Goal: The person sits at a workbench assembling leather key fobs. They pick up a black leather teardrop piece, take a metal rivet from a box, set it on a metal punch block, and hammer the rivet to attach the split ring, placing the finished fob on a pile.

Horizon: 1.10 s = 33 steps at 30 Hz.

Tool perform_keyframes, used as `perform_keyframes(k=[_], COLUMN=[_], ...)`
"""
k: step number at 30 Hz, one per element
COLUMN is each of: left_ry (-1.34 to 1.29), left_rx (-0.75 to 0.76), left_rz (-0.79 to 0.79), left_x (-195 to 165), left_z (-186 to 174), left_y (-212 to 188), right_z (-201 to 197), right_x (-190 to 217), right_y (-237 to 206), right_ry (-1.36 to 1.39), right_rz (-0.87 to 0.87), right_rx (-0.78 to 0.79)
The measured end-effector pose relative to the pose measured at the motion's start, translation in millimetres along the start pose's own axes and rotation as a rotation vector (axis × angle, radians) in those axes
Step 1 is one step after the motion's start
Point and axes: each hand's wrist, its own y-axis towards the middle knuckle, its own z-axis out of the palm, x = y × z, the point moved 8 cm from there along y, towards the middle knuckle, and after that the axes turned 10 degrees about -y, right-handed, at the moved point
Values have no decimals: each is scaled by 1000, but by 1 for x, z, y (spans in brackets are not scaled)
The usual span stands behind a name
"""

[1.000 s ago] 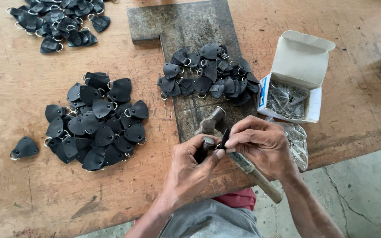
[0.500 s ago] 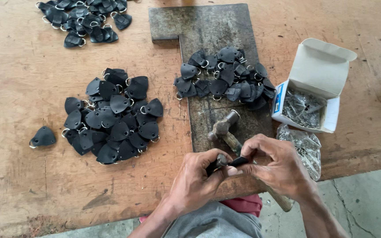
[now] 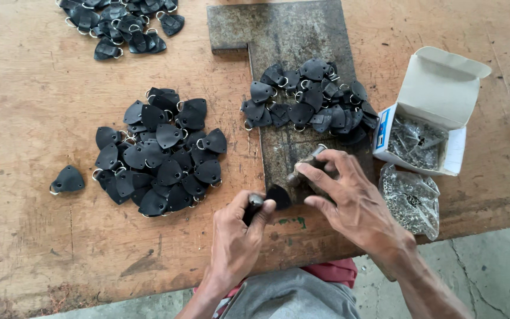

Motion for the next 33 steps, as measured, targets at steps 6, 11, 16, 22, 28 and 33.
perform_keyframes(k=[6,11,16,22,28,33], left_ry=[-130,-233,-16,-452,-1132,-1260], left_rx=[-41,-5,82,108,125,100], left_rz=[-160,-105,-103,-331,-262,-253], left_x=[10,4,3,33,41,47], left_z=[10,26,24,-2,-26,-20], left_y=[3,8,5,-2,2,7], right_z=[0,-18,27,13,14,17], right_x=[-25,-2,0,7,14,15], right_y=[1,4,24,38,20,15], right_ry=[-172,69,221,154,186,249], right_rz=[142,-12,66,-45,15,-19], right_rx=[124,-22,256,102,133,99])
